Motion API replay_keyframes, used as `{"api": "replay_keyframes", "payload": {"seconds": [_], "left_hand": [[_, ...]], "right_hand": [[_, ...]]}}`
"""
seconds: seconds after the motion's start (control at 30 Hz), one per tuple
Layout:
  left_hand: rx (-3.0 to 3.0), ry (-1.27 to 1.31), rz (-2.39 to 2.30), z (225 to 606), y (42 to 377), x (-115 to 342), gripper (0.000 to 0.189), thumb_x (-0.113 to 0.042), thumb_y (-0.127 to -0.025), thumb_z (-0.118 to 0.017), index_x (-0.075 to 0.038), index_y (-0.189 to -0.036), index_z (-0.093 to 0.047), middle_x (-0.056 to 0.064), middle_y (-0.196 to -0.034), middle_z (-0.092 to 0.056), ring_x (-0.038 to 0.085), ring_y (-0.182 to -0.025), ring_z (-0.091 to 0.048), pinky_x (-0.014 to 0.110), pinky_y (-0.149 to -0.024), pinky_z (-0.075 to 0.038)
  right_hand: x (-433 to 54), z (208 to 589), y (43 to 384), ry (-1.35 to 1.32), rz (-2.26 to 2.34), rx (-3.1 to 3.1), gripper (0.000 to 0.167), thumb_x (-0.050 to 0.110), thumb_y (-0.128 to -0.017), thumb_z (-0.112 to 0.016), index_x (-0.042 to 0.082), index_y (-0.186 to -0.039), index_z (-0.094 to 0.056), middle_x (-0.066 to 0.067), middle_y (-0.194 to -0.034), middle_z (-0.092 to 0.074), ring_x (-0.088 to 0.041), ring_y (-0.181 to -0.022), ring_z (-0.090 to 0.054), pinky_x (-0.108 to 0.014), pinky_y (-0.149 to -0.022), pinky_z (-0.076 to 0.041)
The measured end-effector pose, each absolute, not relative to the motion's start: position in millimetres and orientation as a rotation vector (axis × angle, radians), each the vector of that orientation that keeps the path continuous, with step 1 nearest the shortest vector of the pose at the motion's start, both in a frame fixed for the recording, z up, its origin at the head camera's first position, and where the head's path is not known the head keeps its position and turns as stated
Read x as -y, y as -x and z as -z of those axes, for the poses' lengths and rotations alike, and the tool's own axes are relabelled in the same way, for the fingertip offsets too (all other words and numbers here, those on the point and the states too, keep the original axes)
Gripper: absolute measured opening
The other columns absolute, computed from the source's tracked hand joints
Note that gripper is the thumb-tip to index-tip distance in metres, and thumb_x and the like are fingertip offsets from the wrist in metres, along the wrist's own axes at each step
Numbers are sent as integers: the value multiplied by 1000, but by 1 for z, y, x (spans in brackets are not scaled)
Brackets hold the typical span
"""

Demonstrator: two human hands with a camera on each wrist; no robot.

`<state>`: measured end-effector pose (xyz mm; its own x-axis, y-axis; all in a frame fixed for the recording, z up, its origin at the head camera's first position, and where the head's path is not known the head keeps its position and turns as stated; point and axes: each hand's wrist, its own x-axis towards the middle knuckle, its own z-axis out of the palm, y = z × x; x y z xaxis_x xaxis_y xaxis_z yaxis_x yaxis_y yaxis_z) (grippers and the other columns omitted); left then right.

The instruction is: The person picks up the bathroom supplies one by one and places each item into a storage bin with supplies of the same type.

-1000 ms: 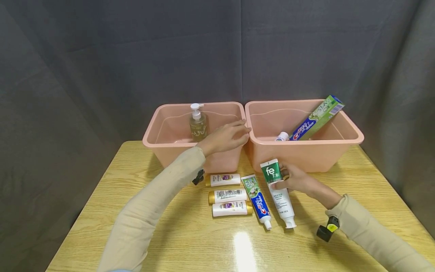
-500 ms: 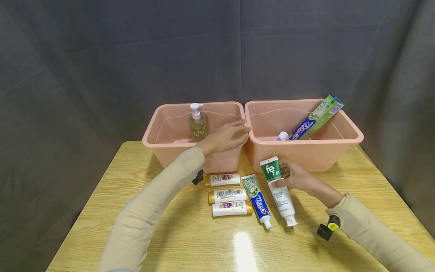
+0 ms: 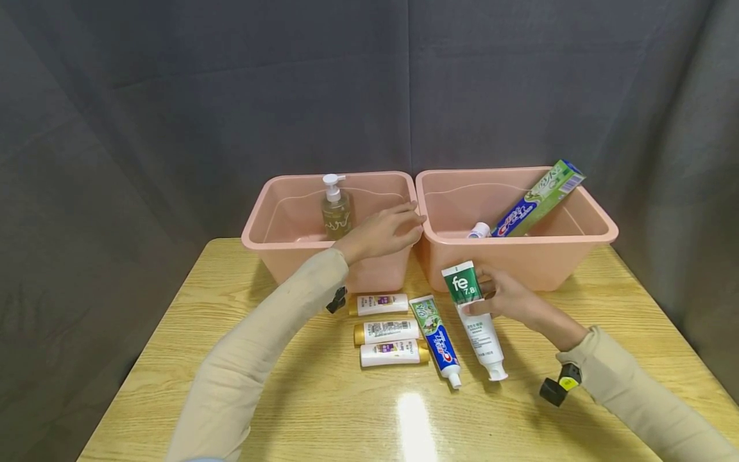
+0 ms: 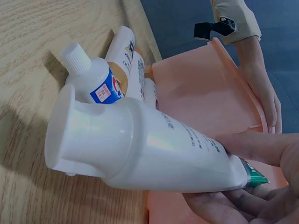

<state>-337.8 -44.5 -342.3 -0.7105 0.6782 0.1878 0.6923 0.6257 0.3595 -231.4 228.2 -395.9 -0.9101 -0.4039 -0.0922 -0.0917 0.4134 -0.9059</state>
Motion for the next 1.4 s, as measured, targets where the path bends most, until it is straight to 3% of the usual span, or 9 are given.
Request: {"api": "replay_keyframes", "payload": {"seconds": [0.7,1.03,1.4], "left_hand": [[2810,1182,622,340,336,45,46,-41,-105,-42,-19,-143,-55,7,-159,-32,25,-145,-30,45,-116,-27],[2811,1178,616,341,336,46,46,-41,-105,-42,-19,-143,-55,7,-159,-32,24,-145,-30,44,-116,-27],[2806,1180,630,342,337,45,46,-41,-105,-42,-19,-143,-55,6,-159,-32,24,-145,-30,44,-116,-27]], "right_hand": [[-227,386,232,436,1547,-2414,59,-2,-77,-78,-11,-125,-44,-27,-111,-64,-31,-95,-64,-41,-71,-57],[-230,379,233,442,1492,-2484,64,1,-78,-78,-14,-129,-43,-32,-119,-60,-42,-107,-61,-42,-79,-57],[-234,370,234,499,1493,-2542,60,-1,-78,-79,-14,-126,-46,-25,-112,-64,-35,-100,-63,-37,-81,-54]]}}
